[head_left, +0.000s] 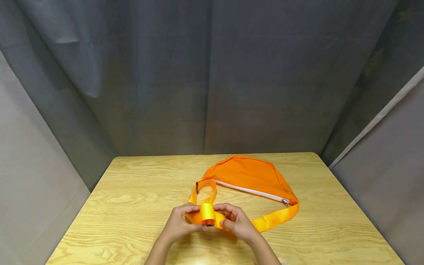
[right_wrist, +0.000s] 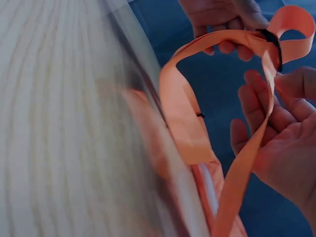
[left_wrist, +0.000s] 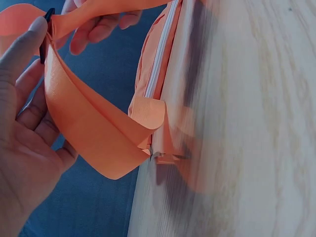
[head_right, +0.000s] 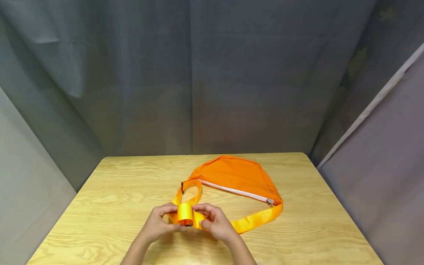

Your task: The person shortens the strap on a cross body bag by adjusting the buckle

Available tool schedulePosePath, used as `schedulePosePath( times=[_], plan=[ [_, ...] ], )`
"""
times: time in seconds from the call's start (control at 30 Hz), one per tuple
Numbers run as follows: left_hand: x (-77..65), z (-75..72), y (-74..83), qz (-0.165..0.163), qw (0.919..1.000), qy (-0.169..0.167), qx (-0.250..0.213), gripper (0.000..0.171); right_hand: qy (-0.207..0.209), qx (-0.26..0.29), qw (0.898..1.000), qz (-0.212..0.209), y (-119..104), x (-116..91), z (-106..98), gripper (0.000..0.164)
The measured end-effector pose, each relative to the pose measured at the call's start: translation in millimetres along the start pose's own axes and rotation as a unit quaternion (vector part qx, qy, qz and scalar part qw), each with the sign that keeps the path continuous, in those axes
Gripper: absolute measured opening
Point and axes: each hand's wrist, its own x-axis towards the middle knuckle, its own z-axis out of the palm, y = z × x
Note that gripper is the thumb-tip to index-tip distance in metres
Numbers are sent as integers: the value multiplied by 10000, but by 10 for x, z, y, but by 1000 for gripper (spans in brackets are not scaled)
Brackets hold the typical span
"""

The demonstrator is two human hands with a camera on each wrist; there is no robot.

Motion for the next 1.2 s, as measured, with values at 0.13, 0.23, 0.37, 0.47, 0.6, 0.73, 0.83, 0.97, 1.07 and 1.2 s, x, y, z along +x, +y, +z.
schedulePosePath(
  times=[0.13,0.23,0.37,0.47,0.6,0.73,0.83,0.97,1.07,1.2],
  plan=[
    [8,13,-110,9,10000,32,1,45,51,-869,9962,55,-66,-11,34,52],
    [13,6,-55,-124,9998,-58,-107,44,196,-1404,9899,0,-99,-14,72,59],
    [12,-9,63,-215,9993,-171,-245,44,387,-1719,9843,-94,-98,-15,100,60],
    [13,-6,63,-256,9992,-188,-260,43,485,-1728,9836,-171,-81,-17,101,57],
    [13,10,-43,-194,9995,-161,-188,43,556,-1791,9817,-333,-62,-13,101,52],
    [6,18,-104,40,9997,-140,-218,42,607,-1853,9800,-387,-48,-12,101,49],
    [-1,21,-118,95,9995,-138,-261,42,633,-1904,9787,-439,-46,-17,104,49],
    [-8,13,-106,-1,9997,-139,-177,45,623,-1883,9787,-522,-37,-19,104,47],
    [-21,-12,-52,52,9999,-115,-97,49,627,-1903,9782,-551,-49,-20,106,46],
    [-55,-82,105,207,9997,-88,-84,49,622,-1874,9787,-565,-146,-33,136,46]
  ],
)
